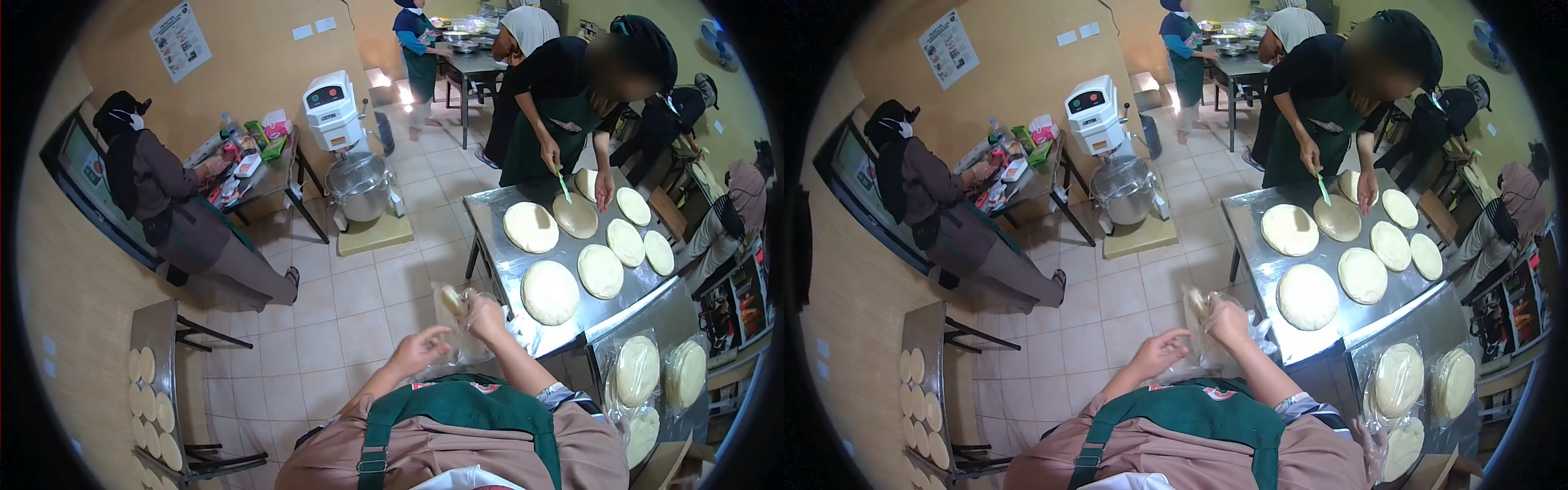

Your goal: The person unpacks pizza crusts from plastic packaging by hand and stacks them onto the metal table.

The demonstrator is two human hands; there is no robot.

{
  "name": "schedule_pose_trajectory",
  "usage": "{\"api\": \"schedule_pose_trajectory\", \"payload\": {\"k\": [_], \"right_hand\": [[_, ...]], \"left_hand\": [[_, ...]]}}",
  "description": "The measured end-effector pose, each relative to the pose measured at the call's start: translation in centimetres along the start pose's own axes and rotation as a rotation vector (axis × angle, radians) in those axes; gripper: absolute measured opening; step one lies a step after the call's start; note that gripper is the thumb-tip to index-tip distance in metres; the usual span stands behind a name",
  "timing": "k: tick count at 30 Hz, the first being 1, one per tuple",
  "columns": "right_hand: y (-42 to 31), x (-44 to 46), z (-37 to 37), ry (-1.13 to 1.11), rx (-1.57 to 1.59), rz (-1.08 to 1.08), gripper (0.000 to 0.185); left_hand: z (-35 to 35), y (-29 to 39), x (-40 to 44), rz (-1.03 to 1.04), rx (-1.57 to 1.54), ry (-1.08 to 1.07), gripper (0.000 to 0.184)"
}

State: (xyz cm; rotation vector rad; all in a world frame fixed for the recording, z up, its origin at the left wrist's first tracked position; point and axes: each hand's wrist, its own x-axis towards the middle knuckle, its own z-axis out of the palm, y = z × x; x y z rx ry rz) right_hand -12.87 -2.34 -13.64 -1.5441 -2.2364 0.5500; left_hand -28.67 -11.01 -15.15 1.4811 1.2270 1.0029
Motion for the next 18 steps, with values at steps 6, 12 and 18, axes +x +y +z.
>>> {"api": "schedule_pose_trajectory", "payload": {"k": [6, 12, 18], "right_hand": [[-0.6, 0.6, -6.5, 0.154, 0.086, 0.004, 0.032], [-3.8, -1.2, -10.4, 0.227, 0.238, -0.199, 0.03], [-5.4, -4.3, -16.3, 0.186, 0.428, -0.35, 0.027]], "left_hand": [[-6.5, -2.7, -0.3, -0.15, 0.188, 0.471, 0.021], [-9.4, -2.2, 1.0, -0.367, 0.73, 0.555, 0.031], [-12.4, -6.8, -0.4, -0.619, 0.966, 0.587, 0.034]]}}
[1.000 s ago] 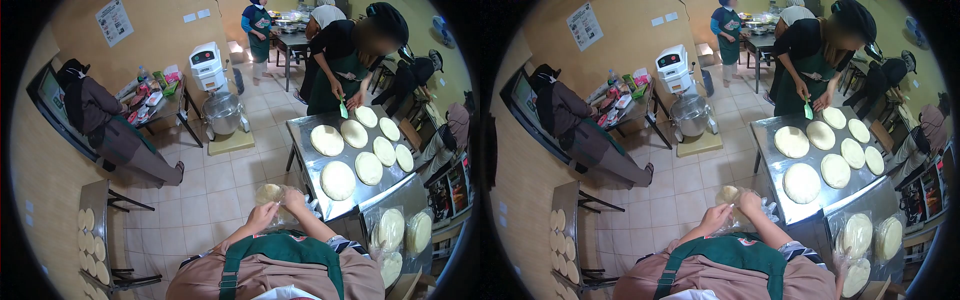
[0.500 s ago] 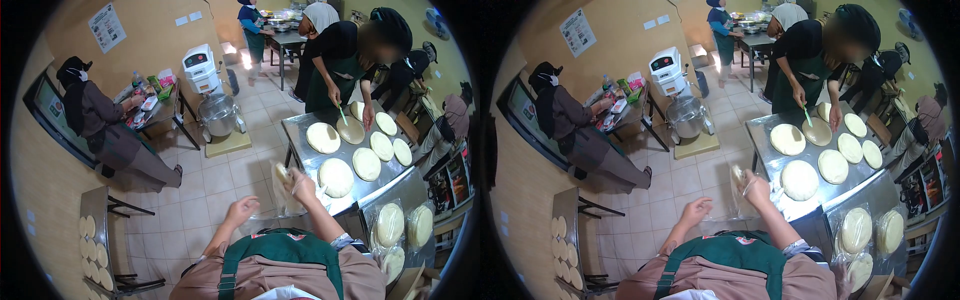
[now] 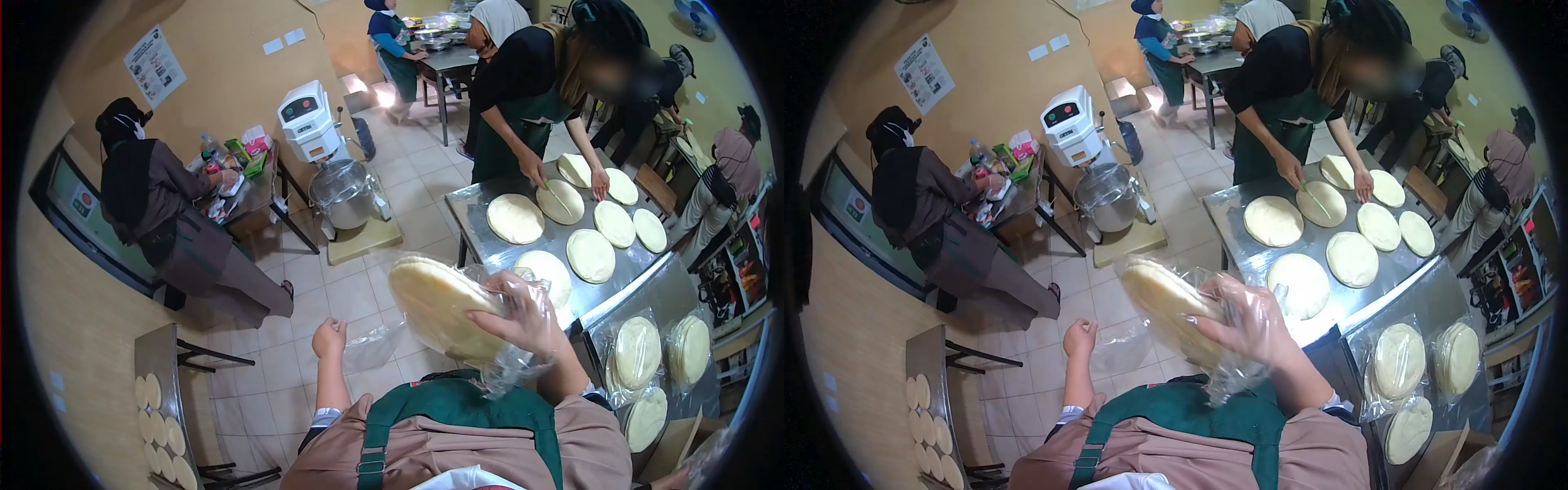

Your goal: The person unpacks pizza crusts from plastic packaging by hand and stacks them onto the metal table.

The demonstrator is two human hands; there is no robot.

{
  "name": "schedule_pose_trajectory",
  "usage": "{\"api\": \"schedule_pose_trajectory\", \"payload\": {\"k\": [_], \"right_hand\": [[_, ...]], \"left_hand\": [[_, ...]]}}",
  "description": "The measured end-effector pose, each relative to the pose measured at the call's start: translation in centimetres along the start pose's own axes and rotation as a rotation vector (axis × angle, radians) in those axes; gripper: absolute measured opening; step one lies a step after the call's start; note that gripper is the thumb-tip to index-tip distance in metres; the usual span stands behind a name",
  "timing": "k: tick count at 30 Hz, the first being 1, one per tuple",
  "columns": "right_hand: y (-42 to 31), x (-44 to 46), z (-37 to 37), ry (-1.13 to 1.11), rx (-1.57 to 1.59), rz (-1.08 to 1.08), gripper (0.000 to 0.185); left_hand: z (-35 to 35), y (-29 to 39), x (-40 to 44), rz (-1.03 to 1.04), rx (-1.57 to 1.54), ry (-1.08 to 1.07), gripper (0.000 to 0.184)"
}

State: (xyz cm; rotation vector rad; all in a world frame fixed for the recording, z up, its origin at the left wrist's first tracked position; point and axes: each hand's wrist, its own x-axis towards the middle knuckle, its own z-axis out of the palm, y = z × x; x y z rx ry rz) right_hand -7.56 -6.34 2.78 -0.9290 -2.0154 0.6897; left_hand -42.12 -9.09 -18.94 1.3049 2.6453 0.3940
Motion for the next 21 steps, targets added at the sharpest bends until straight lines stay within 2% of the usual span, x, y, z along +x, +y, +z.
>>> {"api": "schedule_pose_trajectory", "payload": {"k": [1, 3, 4, 5, 7, 8, 10, 11, 13, 14, 15, 17, 18, 20, 21], "right_hand": [[-0.6, -0.2, -0.5, 0.0, -0.001, 0.004, 0.027], [-1.4, -0.5, -1.2, -0.081, -0.078, 0.016, 0.027], [-1.0, -0.6, -0.9, -0.08, -0.083, -0.08, 0.026], [-0.6, -0.6, -0.5, -0.082, -0.083, -0.079, 0.026], [0.0, -0.8, 0.5, -0.132, -0.113, -0.113, 0.025], [0.1, -0.8, 0.6, -0.171, -0.141, -0.079, 0.024], [0.1, -1.0, 0.7, -0.183, -0.141, -0.085, 0.024], [0.2, -1.0, 0.8, -0.19, -0.142, -0.085, 0.024], [0.1, -1.0, 0.4, -0.184, -0.122, -0.114, 0.024], [0.1, -1.1, 0.2, -0.185, -0.102, -0.141, 0.024], [0.2, -1.1, 0.1, -0.181, -0.105, -0.14, 0.024], [0.4, -1.4, 0.0, -0.152, -0.022, -0.148, 0.025], [0.9, -1.8, 0.2, -0.146, -0.02, -0.147, 0.025], [2.4, -2.6, 1.1, -0.086, -0.039, -0.012, 0.025], [3.3, -2.6, 1.8, -0.084, -0.036, -0.01, 0.025]], "left_hand": [[0.5, 0.0, 0.2, 0.002, 0.001, -0.004, 0.034], [0.1, 1.2, 0.4, 0.182, -0.48, -0.139, 0.049], [-0.9, 2.2, -0.1, 0.266, -0.778, -0.404, 0.058], [-3.4, 4.9, -1.5, 0.347, -1.074, -0.674, 0.067], [-4.1, 8.4, -3.2, 0.601, -1.24, -0.681, 0.075], [-3.9, 9.4, -3.6, 0.6, -1.243, -0.676, 0.075], [-3.6, 10.7, -4.0, 0.51, -1.393, -0.795, 0.068], [-3.6, 11.3, -4.2, 0.512, -1.391, -0.793, 0.068], [-3.9, 12.3, -4.5, 0.405, -1.457, -0.638, 0.069], [-4.3, 12.3, -4.4, 0.376, -1.545, -0.593, 0.05], [-4.7, 12.4, -4.3, 0.38, -1.545, -0.597, 0.05], [-6.0, 12.5, -4.0, 0.371, -1.632, -0.314, 0.03], [-7.4, 12.7, -4.1, 0.374, -1.628, -0.317, 0.03], [-11.1, 13.4, -4.7, 0.498, -1.644, -0.07, 0.02], [-12.5, 13.6, -4.9, 0.499, -1.641, -0.071, 0.02]]}}
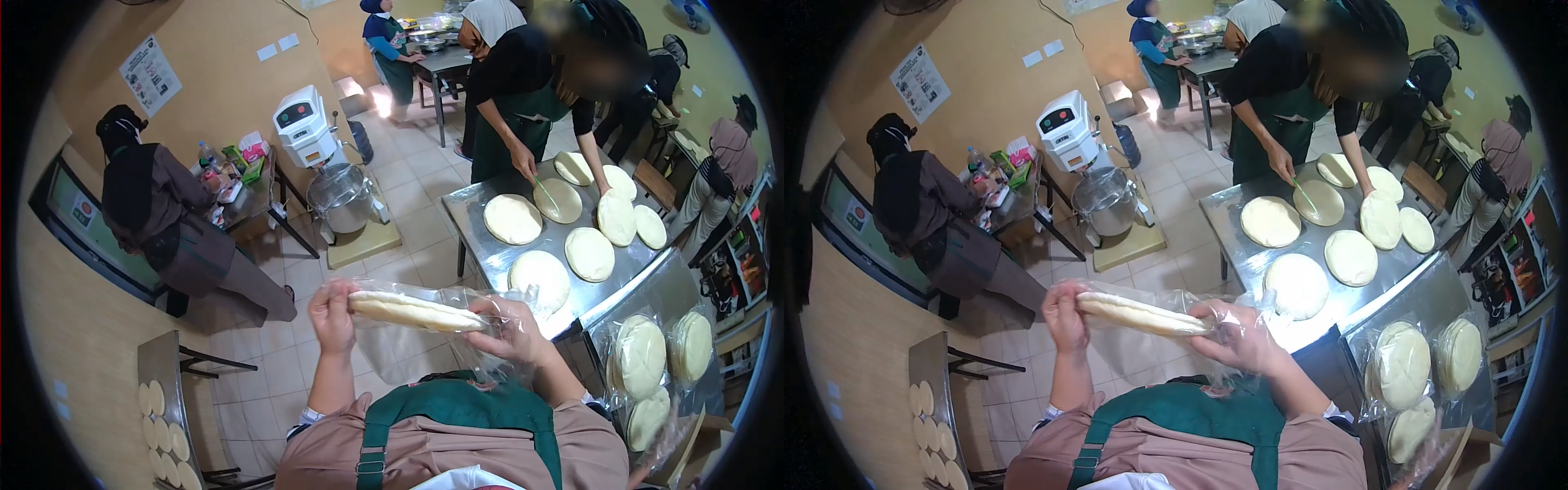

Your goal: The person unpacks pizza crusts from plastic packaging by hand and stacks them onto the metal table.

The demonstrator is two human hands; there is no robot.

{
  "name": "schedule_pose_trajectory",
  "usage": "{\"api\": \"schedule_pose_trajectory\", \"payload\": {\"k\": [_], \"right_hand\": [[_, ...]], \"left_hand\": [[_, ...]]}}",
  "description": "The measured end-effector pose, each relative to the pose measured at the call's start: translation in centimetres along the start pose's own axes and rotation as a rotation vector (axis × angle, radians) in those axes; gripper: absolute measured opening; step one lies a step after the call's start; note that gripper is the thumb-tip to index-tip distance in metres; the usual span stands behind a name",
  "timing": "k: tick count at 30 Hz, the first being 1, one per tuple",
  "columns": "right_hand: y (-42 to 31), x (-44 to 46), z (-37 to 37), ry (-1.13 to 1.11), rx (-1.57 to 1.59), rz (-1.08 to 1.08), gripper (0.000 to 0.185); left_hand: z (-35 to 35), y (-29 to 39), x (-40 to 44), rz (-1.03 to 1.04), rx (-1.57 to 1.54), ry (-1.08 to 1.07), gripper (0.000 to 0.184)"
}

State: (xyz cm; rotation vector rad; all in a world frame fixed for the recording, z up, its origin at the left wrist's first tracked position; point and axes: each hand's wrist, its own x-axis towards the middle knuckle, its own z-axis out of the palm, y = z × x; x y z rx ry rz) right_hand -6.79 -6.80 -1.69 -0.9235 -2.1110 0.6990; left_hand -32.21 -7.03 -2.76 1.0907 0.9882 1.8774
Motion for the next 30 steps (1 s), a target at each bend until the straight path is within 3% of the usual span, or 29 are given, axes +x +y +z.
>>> {"api": "schedule_pose_trajectory", "payload": {"k": [2, 3, 5, 7, 9, 11, 15, 18, 23, 30], "right_hand": [[1.8, 0.1, 1.8, 0.033, 0.195, -0.085, 0.026], [2.7, -0.3, 2.6, -0.006, 0.195, -0.06, 0.028], [4.2, -1.0, 4.4, -0.017, 0.233, -0.059, 0.031], [5.3, -1.4, 6.3, -0.006, 0.369, -0.074, 0.035], [4.9, -1.3, 6.5, 0.012, 0.316, -0.148, 0.035], [4.3, -1.4, 6.3, -0.001, 0.128, -0.223, 0.04], [3.1, -1.4, 5.8, -0.006, 0.222, -0.259, 0.049], [3.1, -1.4, 4.9, -0.018, 0.24, -0.265, 0.046], [1.9, -1.5, 4.0, 0.018, 0.235, -0.298, 0.045], [1.9, -2.0, 1.2, 0.017, 0.188, -0.284, 0.045]], "left_hand": [[0.7, 2.4, 0.4, 0.41, 0.244, -0.036, 0.017], [1.1, 3.4, 0.4, 0.408, 0.246, -0.04, 0.017], [1.9, 5.0, 0.4, 0.64, 0.445, -0.017, 0.019], [2.5, 5.9, 0.3, 0.676, 0.419, 0.007, 0.019], [3.0, 6.5, 0.2, 0.739, 0.422, 0.029, 0.019], [3.4, 6.3, 0.0, 0.744, 0.422, 0.024, 0.019], [3.6, 6.6, 0.2, 0.776, 0.386, 0.095, 0.022], [2.6, 6.9, 0.4, 0.745, 0.309, 0.216, 0.021], [2.4, 7.0, 0.5, 0.782, 0.323, 0.184, 0.022], [1.0, 7.2, 0.9, 0.687, 0.278, 0.369, 0.021]]}}
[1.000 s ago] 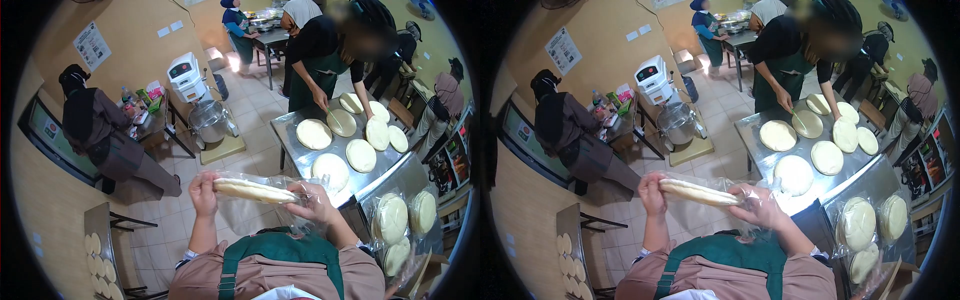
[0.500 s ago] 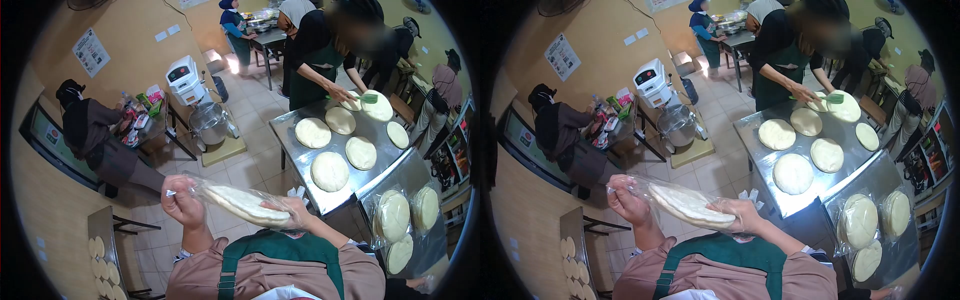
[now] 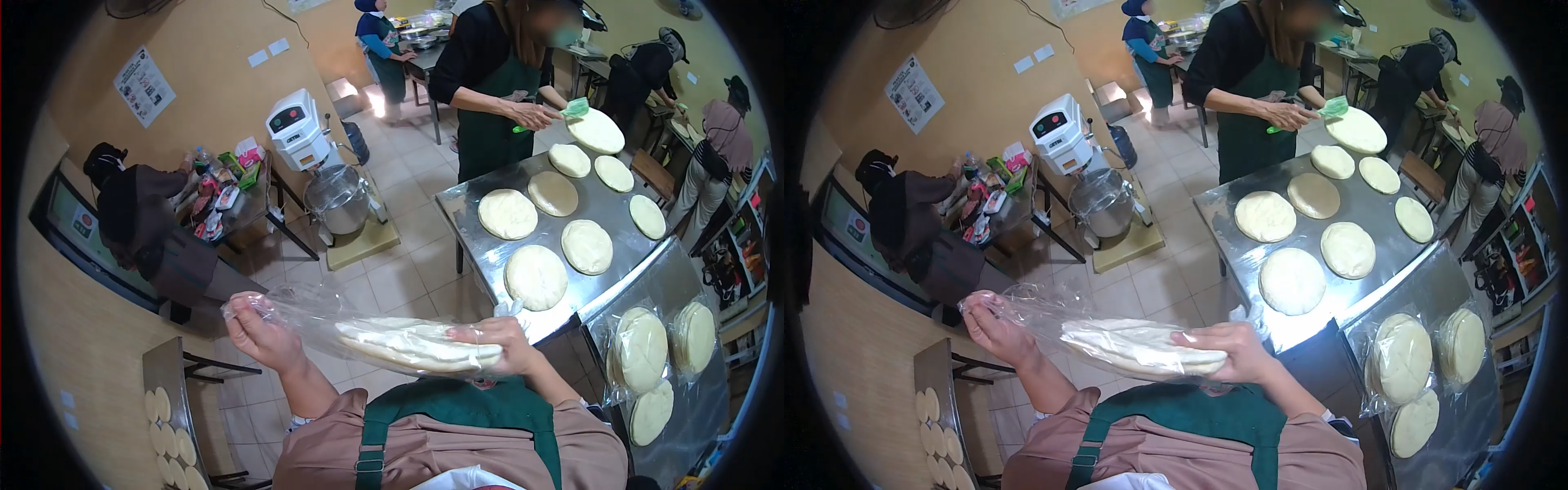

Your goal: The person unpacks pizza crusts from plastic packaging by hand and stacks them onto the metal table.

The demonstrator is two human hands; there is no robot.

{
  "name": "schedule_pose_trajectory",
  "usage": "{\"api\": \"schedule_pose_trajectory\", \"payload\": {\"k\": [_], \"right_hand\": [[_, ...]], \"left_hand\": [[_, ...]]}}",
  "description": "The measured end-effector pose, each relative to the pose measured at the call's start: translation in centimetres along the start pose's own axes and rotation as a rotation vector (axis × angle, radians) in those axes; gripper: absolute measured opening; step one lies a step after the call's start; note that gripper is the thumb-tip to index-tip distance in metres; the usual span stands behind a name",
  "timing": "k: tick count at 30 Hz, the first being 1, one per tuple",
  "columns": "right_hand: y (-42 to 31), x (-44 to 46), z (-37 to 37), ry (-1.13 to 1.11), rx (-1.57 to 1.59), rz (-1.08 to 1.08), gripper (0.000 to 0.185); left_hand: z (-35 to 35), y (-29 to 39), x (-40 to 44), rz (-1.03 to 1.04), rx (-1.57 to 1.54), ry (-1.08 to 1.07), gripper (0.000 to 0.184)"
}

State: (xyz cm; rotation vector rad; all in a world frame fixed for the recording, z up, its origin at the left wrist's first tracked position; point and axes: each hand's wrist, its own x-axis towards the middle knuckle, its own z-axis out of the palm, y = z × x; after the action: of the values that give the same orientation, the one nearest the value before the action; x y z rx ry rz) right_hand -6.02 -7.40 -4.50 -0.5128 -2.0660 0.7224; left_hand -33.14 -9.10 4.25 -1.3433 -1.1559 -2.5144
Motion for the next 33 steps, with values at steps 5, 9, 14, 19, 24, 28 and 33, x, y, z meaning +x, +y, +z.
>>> {"api": "schedule_pose_trajectory", "payload": {"k": [5, 9, 14, 19, 24, 28, 33], "right_hand": [[-1.2, -0.8, -3.5, -0.011, 0.227, 0.084, 0.046], [-1.6, -2.0, -5.0, 0.02, 0.422, 0.215, 0.048], [-2.0, -3.6, -5.2, 0.254, 0.616, 0.479, 0.069], [-2.1, -3.5, -5.9, 0.074, 0.249, 0.642, 0.034], [-0.6, -6.6, -4.9, -0.024, -0.209, 0.84, 0.039], [0.9, -10.3, -4.9, -0.154, -0.446, 1.084, 0.04], [-1.0, -14.6, -8.5, -0.04, -0.37, 1.349, 0.042]], "left_hand": [[0.5, 0.1, 0.7, -0.149, -0.032, 0.298, 0.02], [-2.8, -1.7, 0.8, -0.184, -0.058, 0.137, 0.015], [-1.3, -1.6, 0.8, -0.28, 0.073, 0.382, 0.017], [-1.5, -3.7, -0.2, -0.161, 0.332, 0.184, 0.022], [-1.5, -7.3, -1.2, -0.111, 0.358, -0.019, 0.018], [0.1, -8.6, -2.4, -0.094, 0.275, -0.207, 0.02], [4.3, -7.7, -4.0, -0.225, 0.11, -0.741, 0.02]]}}
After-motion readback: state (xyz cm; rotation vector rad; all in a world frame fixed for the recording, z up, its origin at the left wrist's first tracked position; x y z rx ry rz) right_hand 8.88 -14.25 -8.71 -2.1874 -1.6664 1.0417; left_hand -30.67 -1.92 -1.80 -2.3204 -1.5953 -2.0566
